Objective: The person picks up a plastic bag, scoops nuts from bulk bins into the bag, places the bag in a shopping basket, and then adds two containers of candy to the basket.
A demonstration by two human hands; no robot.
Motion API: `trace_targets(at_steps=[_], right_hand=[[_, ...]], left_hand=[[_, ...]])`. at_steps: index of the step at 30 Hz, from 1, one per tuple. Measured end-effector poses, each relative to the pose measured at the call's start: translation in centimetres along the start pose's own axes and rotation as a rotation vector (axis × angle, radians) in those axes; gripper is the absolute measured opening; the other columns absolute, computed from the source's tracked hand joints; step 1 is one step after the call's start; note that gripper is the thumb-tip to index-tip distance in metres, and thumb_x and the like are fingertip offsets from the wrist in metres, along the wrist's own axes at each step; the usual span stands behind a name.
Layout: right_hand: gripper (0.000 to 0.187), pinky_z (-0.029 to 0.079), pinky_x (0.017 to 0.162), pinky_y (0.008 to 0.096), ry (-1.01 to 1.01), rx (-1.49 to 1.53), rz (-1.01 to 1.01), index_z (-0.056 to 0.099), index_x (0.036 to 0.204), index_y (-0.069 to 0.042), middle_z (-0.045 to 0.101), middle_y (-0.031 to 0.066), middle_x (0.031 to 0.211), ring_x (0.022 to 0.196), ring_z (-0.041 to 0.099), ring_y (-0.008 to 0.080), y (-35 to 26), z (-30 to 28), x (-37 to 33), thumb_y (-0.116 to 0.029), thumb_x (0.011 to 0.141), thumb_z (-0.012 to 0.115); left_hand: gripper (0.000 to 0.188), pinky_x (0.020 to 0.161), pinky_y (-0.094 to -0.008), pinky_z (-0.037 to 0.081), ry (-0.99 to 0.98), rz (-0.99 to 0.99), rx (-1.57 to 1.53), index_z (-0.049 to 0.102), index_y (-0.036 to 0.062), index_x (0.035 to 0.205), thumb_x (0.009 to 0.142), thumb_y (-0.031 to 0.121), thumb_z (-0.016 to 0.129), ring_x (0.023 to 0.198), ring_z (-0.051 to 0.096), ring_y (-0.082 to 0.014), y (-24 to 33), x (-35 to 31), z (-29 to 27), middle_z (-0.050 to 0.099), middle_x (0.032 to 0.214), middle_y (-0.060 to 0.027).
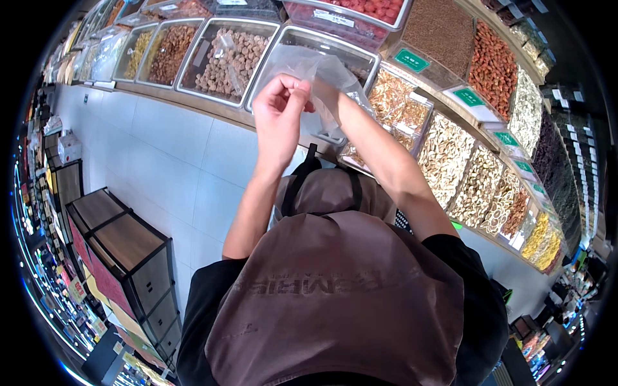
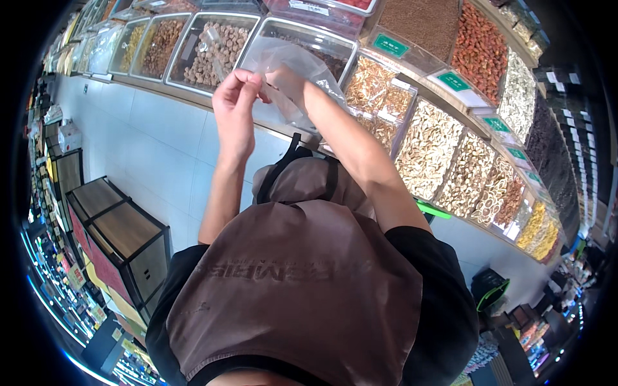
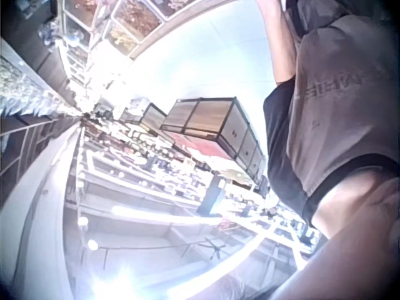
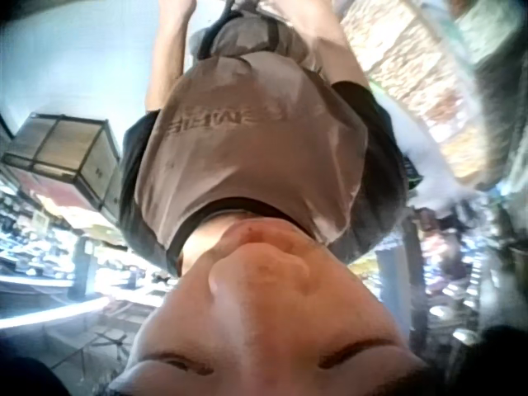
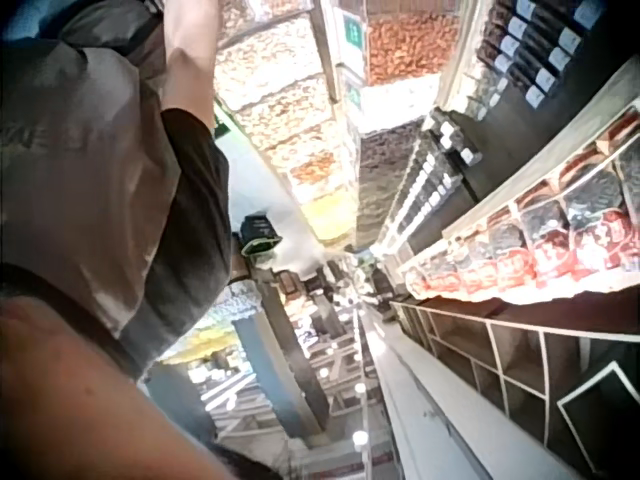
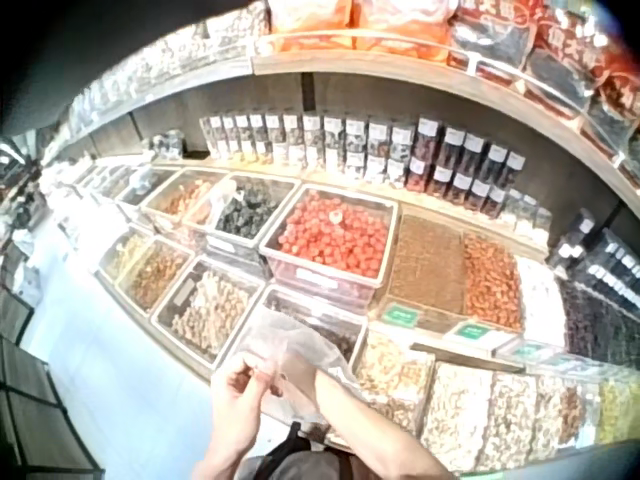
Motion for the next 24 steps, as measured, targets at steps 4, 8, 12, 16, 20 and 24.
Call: trace_targets(at_steps=[4,8,12,16,20,24], right_hand=[[0.036,0.039,0.086,0.0319,-0.018,-0.048,0.008,0.057,0.125,-0.007,0.055,0.0084,0.116,0.103,0.051,0.0187,1.5,-0.9,1.7,-0.029,0.097,0.053],[0.042,0.036,0.102,0.0326,-0.066,-0.066,-0.002,0.055,0.133,-0.007,0.053,0.0099,0.131,0.12,0.048,0.0206,3.8,-1.2,2.9,-0.028,0.096,0.055],[0.045,0.037,0.108,0.0324,-0.134,-0.259,-0.176,0.054,0.136,-0.006,0.053,0.0087,0.137,0.126,0.049,0.021,5.2,-4.1,0.7,-0.027,0.097,0.056],[0.042,0.044,0.1,0.0304,0.11,-0.145,0.047,0.054,0.134,-0.001,0.061,0.0083,0.127,0.114,0.056,0.0185,2.0,-4.3,-8.0,-0.025,0.1,0.052],[0.041,0.049,0.093,0.0348,0.496,0.075,0.151,0.059,0.123,0.004,0.064,0.0137,0.115,0.108,0.061,0.0209,-1.5,-3.3,-14.6,-0.03,0.101,0.051],[0.048,0.05,0.095,0.0416,0.613,-0.021,-0.014,0.056,0.126,-0.001,0.063,0.0115,0.111,0.11,0.059,0.0228,-1.9,-1.1,-18.3,-0.04,0.098,0.055]], left_hand=[[0.013,0.064,-0.0226,0.046,-0.055,0.003,-0.007,0.061,0.0015,0.085,0.094,0.011,0.063,0.067,0.056,-0.006,0.1,0.5,-2.0,0.061,0.074,0.0003],[0.008,0.069,-0.0246,0.049,-0.11,-0.061,-0.054,0.064,0.0034,0.088,0.094,0.008,0.062,0.073,0.059,-0.0087,-1.7,-1.5,-3.3,0.063,0.081,-0.0004],[0.007,0.072,-0.0254,0.048,-0.288,-0.047,0.045,0.064,0.0029,0.095,0.09,0.008,0.064,0.08,0.061,-0.0094,-4.2,-5.0,-1.6,0.065,0.086,-0.0022],[0.015,0.069,-0.0265,0.048,-0.411,0.027,0.105,0.064,0.0033,0.1,0.088,0.011,0.066,0.078,0.063,-0.0177,-4.7,-7.9,-3.5,0.065,0.091,-0.0084],[0.012,0.068,-0.0315,0.049,-0.543,-0.139,0.03,0.062,0.0009,0.088,0.085,0.011,0.067,0.076,0.063,-0.0209,-7.1,-11.3,-7.3,0.063,0.082,-0.0111],[0.018,0.072,-0.0362,0.05,-0.553,-0.269,0.131,0.063,-0.0002,0.089,0.087,0.017,0.065,0.081,0.064,-0.0273,-8.9,-16.2,-10.7,0.064,0.084,-0.0143]])
Point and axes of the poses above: each hand's wrist, its own x-axis towards the middle knuckle, its own z-axis out of the palm, y = z × x, the point moved 2 cm from there along x, towards the middle knuckle
